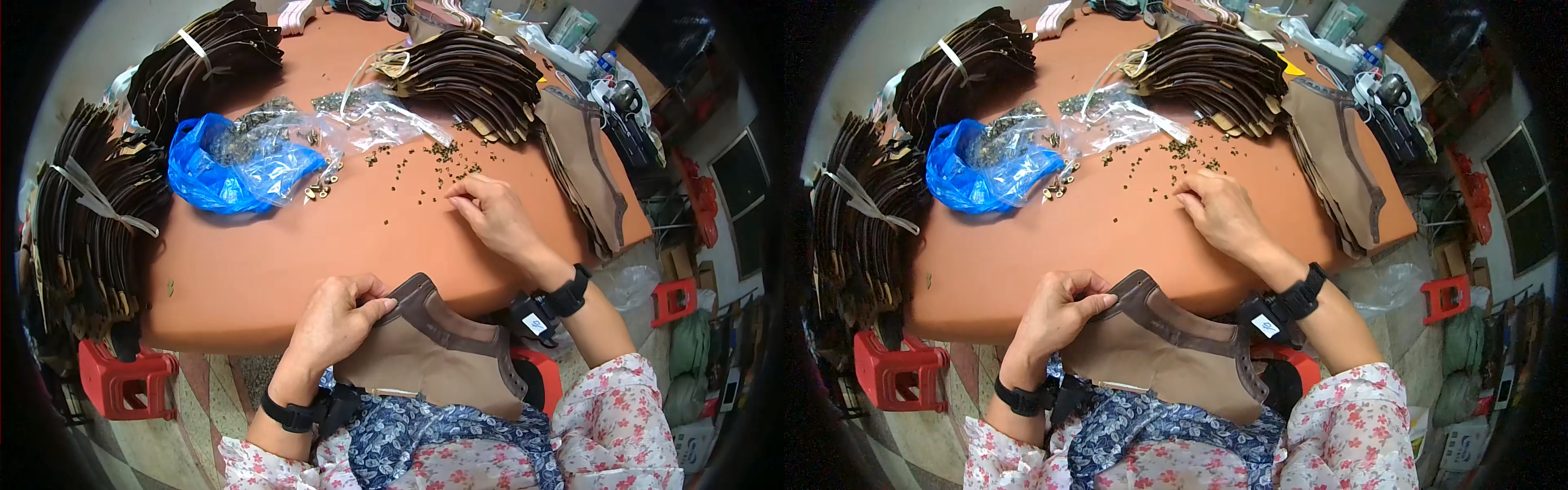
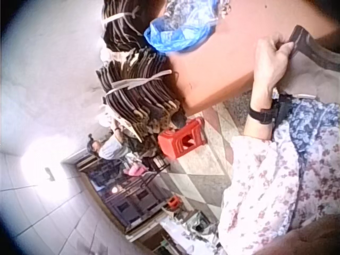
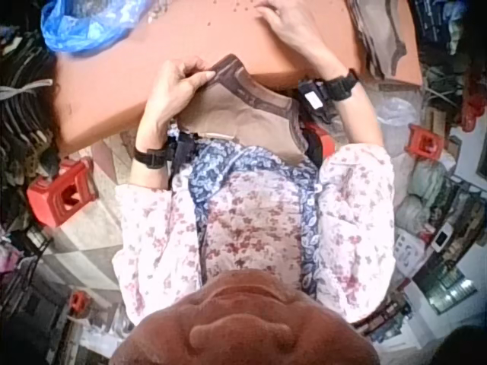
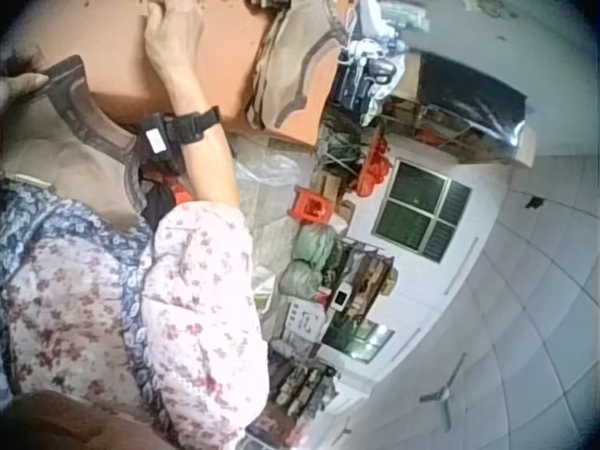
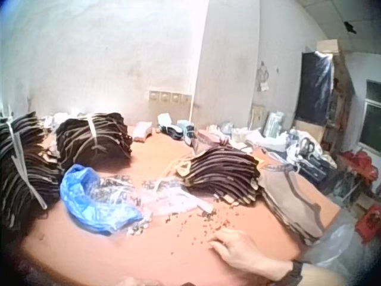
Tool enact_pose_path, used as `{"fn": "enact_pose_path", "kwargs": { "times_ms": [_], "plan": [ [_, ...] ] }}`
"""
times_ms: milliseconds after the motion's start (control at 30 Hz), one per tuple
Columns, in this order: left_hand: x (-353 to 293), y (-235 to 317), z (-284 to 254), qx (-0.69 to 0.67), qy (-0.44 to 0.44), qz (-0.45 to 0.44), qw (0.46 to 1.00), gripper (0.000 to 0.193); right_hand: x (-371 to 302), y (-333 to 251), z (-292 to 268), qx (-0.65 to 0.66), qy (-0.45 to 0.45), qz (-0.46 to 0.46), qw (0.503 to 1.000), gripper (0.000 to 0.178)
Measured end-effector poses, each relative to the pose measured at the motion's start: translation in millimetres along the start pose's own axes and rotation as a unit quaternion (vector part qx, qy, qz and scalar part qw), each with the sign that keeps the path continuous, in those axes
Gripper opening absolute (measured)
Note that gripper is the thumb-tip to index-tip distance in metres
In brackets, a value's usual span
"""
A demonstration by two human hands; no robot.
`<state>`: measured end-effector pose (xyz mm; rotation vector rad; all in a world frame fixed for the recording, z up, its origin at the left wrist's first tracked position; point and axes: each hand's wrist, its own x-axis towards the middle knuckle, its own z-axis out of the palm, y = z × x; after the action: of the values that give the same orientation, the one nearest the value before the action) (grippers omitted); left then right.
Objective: The person is manually inserting metal eyelets or studs into pre-punched holes in shoe upper components.
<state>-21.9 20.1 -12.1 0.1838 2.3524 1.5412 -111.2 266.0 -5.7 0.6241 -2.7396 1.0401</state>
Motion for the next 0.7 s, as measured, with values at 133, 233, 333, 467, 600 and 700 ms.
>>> {"fn": "enact_pose_path", "kwargs": {
  "times_ms": [133,233,333,467,600,700],
  "plan": [
    [-0.8,3.5,0.8,0.008,0.009,-0.007,1.000,0.015,18.8,9.1,10.6,-0.075,0.021,-0.084,0.993,0.012],
    [-1.7,3.0,1.4,0.008,0.016,-0.003,1.000,0.014,27.1,6.8,15.5,-0.095,0.007,-0.064,0.993,0.013],
    [-2.5,2.6,1.4,0.018,0.021,-0.005,1.000,0.015,32.0,0.9,21.1,-0.136,-0.019,-0.034,0.990,0.015],
    [-0.9,5.0,0.5,0.038,0.022,-0.002,0.999,0.016,35.3,-2.4,27.8,-0.183,-0.013,-0.015,0.983,0.016],
    [-0.7,4.1,2.1,0.029,0.028,0.003,0.999,0.016,37.9,7.6,32.2,-0.204,-0.002,-0.039,0.978,0.015],
    [-1.7,3.7,1.9,0.028,0.036,-0.001,0.999,0.016,34.5,8.0,27.0,-0.177,0.005,-0.045,0.983,0.016]
  ]
}}
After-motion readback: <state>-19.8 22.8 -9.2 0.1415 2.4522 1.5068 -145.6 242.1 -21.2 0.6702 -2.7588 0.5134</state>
